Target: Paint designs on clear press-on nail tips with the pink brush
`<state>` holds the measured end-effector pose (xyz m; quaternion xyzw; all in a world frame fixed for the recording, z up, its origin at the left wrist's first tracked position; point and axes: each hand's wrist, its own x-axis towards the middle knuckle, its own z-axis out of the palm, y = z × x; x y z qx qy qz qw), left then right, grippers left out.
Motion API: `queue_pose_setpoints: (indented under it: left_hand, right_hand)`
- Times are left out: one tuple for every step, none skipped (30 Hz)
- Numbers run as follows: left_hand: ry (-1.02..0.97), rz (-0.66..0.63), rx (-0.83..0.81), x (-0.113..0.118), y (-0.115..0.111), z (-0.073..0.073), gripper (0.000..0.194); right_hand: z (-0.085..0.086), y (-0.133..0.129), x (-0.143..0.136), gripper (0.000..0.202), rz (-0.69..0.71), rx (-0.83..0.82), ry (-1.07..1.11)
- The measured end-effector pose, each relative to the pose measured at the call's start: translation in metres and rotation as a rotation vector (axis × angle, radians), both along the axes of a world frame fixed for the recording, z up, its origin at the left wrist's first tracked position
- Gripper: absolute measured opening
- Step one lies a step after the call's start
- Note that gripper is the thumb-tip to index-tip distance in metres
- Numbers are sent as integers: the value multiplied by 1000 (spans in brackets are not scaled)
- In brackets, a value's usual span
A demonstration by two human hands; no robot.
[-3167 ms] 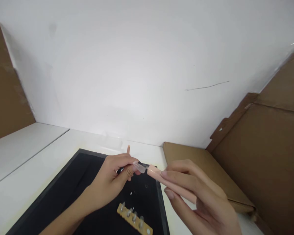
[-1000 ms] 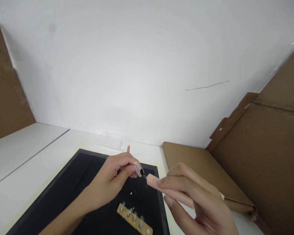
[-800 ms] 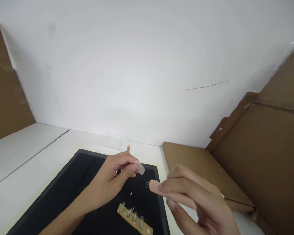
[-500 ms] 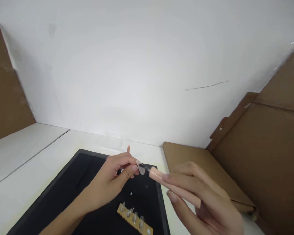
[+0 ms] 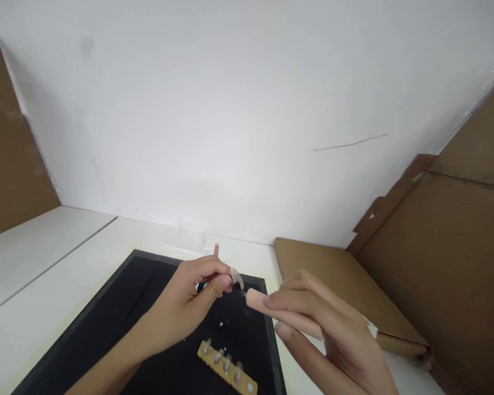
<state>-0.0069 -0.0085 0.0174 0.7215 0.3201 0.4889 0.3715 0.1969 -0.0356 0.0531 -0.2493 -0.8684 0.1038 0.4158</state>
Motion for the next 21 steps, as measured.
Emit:
queue_pose_setpoints:
  left_hand:
    - [-8, 2, -7, 0, 0, 1, 22]
    - [-13, 3, -11, -1, 0, 2, 23]
    - [-14, 3, -10, -1, 0, 2, 23]
    - [-15, 2, -6, -2, 1, 3, 23]
    - [-13, 1, -2, -3, 1, 3, 23]
    - [-9, 1, 3, -4, 1, 3, 23]
    - [-1, 4, 10, -4, 1, 3, 23]
    - [9, 10, 19, -5, 1, 2, 23]
    - [20, 18, 31, -5, 1, 2, 24]
    - [35, 27, 44, -5, 0, 1, 24]
    - [51, 37, 55, -5, 0, 0, 24]
    - [69, 43, 64, -4, -1, 0, 24]
    - [87, 48, 68, -4, -2, -1, 24]
    - [102, 52, 70, -3, -2, -1, 23]
    - [114, 53, 70, -3, -3, -1, 23]
    - [122, 55, 70, -2, -3, -1, 23]
    - [127, 55, 73, -2, -3, 0, 23]
    - [130, 56, 78, -1, -3, 0, 23]
    - [133, 59, 82, -1, -3, 1, 23]
    - [135, 61, 85, -1, -3, 1, 23]
    - [137, 63, 88, -1, -3, 1, 24]
  right_hand:
    - [0, 0, 0, 32, 3, -2, -2]
    - [1, -1, 0, 31, 1, -3, -4]
    - [2, -1, -1, 30, -1, 1, -2]
    - [2, -2, -1, 30, -2, 6, 5]
    - [2, -3, -2, 31, -1, 12, 18]
    - [2, -3, -2, 32, -2, 15, 34]
    - [1, -3, -3, 33, -6, 23, 58]
    - [1, -3, -3, 34, -10, 32, 79]
    - [-1, -3, -3, 35, -17, 44, 97]
    - [-2, -3, -3, 36, -28, 54, 105]
    - [-3, -2, -3, 37, -39, 65, 108]
    - [-4, -1, -3, 38, -51, 75, 106]
    - [-4, -1, -3, 39, -59, 83, 99]
    - [-5, 0, -3, 39, -61, 86, 86]
    - [-5, 1, -2, 40, -57, 89, 74]
    - [-4, 1, -2, 40, -50, 88, 60]
    - [-4, 1, -1, 39, -42, 83, 49]
    - [-4, 1, -1, 39, -34, 76, 40]
    - [-3, 1, -1, 39, -28, 68, 37]
    - [-3, 1, -1, 38, -25, 60, 38]
    - [-2, 0, -1, 37, -25, 55, 42]
